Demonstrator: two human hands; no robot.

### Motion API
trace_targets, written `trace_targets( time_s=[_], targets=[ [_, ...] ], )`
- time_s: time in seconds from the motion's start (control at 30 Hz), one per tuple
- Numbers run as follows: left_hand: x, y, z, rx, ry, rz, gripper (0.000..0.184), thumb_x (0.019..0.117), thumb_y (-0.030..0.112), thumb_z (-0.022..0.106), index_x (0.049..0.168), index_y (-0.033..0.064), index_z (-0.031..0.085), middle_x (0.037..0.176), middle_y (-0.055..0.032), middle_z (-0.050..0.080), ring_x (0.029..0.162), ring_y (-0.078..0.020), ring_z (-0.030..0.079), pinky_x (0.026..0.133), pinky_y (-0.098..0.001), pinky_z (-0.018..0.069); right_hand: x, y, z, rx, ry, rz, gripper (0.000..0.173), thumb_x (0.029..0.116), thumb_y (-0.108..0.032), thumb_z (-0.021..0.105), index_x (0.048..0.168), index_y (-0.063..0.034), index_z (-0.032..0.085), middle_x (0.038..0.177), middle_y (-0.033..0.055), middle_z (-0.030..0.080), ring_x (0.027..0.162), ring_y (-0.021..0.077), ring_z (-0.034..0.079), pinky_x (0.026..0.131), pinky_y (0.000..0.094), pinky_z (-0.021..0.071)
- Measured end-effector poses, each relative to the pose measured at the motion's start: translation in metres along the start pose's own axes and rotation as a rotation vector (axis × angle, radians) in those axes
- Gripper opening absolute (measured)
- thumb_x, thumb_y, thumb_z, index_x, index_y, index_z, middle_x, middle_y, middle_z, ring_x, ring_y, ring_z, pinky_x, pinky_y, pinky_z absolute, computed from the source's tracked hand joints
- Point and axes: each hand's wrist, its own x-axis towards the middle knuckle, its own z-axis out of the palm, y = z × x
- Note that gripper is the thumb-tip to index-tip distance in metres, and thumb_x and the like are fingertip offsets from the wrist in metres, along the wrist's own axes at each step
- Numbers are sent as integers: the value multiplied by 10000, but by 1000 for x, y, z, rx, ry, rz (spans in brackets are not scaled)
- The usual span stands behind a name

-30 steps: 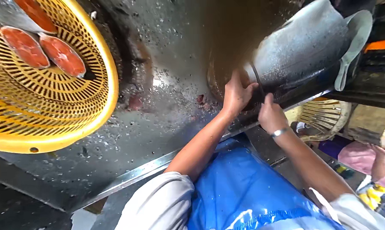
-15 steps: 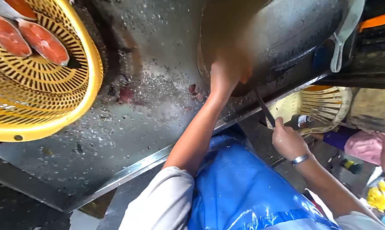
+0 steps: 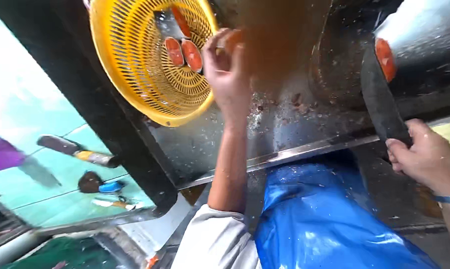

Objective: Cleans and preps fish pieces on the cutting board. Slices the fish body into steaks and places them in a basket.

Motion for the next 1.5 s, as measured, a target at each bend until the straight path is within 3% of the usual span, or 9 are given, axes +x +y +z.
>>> trace_targets(
  time_s=[0.1, 0.17, 0.27, 0.47, 0.67, 0.87, 1.0, 1.27, 1.5],
  targets=[
    [23, 9, -56, 162, 184, 32, 465, 1024, 124, 605, 1407, -59, 414, 1188, -199, 638, 981, -282, 717, 807, -457, 655, -12, 2, -14, 329, -55, -125, 319, 1045, -204, 516, 1352, -118, 503, 708, 39, 606, 512, 148, 626, 478, 336, 584],
    [17, 9, -64, 501, 238, 148, 608, 1004, 222, 620, 1474, -86, 392, 1435, -206, 531, 1263, -198, 587, 1020, -307, 532, -15, 17, -30, 427, -60, -243, 326, 1070, -273, 462, 1364, -135, 485, 749, 12, 621, 545, 137, 639, 503, 312, 599],
    [-35, 2, 7, 488, 100, 348, 574, 1063, 194, 462, 1487, -159, 303, 1492, -249, 441, 1312, -199, 514, 1071, -305, 463, -14, 50, -45, 265, 45, -235, 336, 1098, -334, 383, 1260, -85, 540, 715, 29, 601, 521, 161, 617, 477, 376, 574],
    [-110, -79, 211, -107, -385, 31, 641, 1107, 340, 142, 1600, -67, 181, 1662, -200, 287, 1538, -223, 299, 1274, -394, 251, 6, 54, -50, -174, 275, -302, 349, 1102, -308, 337, 1228, -27, 500, 676, 136, 581, 544, 334, 628, 484, 538, 517],
    [-112, -112, 267, 41, -352, 174, 697, 1099, 402, 117, 1608, -70, 183, 1693, -233, 182, 1586, -265, 173, 1301, -393, 131, 33, 18, -38, -316, 331, -246, 309, 1095, -249, 380, 1253, -21, 516, 681, 191, 601, 654, 435, 669, 550, 566, 523],
    [-105, -100, 246, 511, -207, 178, 563, 1075, 311, 326, 1535, 11, 448, 1596, -204, 416, 1429, -365, 398, 1156, -543, 283, 29, 11, -29, -389, 392, -253, 326, 1097, -252, 357, 1269, -20, 508, 670, 158, 585, 593, 378, 652, 490, 522, 513],
    [-102, -98, 243, 621, -287, 115, 532, 1046, 380, 494, 1490, 87, 501, 1257, -108, 676, 1178, -285, 585, 971, -519, 422, 30, 3, -31, -412, 376, -222, 322, 1091, -240, 389, 1282, -18, 522, 686, 172, 608, 637, 401, 672, 531, 539, 530],
    [-100, -101, 245, 588, -273, 87, 471, 1011, 386, 590, 1370, 82, 550, 993, -30, 706, 1011, -200, 645, 977, -504, 429, 36, -3, -24, -483, 361, -164, 318, 1090, -241, 392, 1307, -42, 512, 704, 174, 629, 674, 414, 693, 552, 548, 543],
    [-97, -95, 242, 557, -319, 33, 501, 999, 390, 612, 1383, 77, 538, 1026, -40, 724, 1053, -203, 657, 1018, -533, 426, 23, -6, -25, -514, 362, -145, 314, 1087, -217, 414, 1306, -19, 521, 761, 210, 652, 706, 436, 700, 573, 576, 550]
  ],
)
